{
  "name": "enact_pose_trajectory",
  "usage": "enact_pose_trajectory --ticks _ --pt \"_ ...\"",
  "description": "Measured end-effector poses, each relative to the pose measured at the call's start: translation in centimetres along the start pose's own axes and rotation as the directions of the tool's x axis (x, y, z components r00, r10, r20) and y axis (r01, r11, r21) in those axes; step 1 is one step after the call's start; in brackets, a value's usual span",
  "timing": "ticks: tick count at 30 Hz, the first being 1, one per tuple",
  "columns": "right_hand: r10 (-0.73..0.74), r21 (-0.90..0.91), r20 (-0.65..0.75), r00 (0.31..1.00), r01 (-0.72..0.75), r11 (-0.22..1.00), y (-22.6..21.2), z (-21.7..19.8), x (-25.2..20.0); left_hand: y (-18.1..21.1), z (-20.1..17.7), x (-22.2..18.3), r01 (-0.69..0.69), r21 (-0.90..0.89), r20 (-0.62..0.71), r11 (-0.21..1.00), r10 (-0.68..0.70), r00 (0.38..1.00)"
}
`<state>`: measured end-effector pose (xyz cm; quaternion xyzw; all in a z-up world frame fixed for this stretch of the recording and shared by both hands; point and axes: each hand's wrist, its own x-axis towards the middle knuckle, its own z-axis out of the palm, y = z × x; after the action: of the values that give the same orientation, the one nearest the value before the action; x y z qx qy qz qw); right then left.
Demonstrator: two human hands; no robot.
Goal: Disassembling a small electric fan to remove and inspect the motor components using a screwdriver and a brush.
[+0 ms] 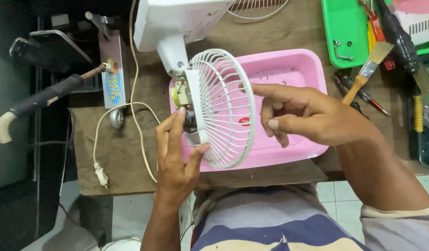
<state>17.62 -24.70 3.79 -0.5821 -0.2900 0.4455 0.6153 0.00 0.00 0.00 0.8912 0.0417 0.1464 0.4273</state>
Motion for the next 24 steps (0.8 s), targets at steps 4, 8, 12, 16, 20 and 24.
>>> enact_pose_trajectory --ticks 4,8,12,16,20,24 --pt "0.090 -0.242 0.014 0.996 -0.084 0.967 0.1 3.0 1.6 -0.9 -0.7 -0.1 0.010 0.029 -0.024 1.000 -0.009 1.000" --pt "-0.038 -0.373 0.098 0.994 0.072 0.925 -0.6 6.5 3.0 -0.7 -0.9 0.1 0.067 -0.032 -0.030 0.997 -0.068 0.997" --pt "-0.061 -0.313 0.102 0.993 0.090 0.946 -0.5 8.1 3.7 -1.2 -0.6 0.1 0.074 -0.185 -0.053 0.980 -0.085 0.995" --pt "0.060 -0.340 0.104 0.993 -0.021 0.940 0.4 9.0 3.7 -0.8 -0.9 0.5 0.126 -0.291 -0.093 0.948 -0.159 0.983" --pt "0.134 -0.430 0.073 0.988 -0.090 0.898 0.1 9.5 4.0 -0.9 -1.4 0.7 0.145 -0.413 -0.058 0.899 -0.185 0.981" --pt "0.091 -0.432 0.083 0.992 -0.046 0.901 0.8 9.5 3.9 -0.2 -1.3 1.1 0.212 -0.476 -0.062 0.854 -0.273 0.960"
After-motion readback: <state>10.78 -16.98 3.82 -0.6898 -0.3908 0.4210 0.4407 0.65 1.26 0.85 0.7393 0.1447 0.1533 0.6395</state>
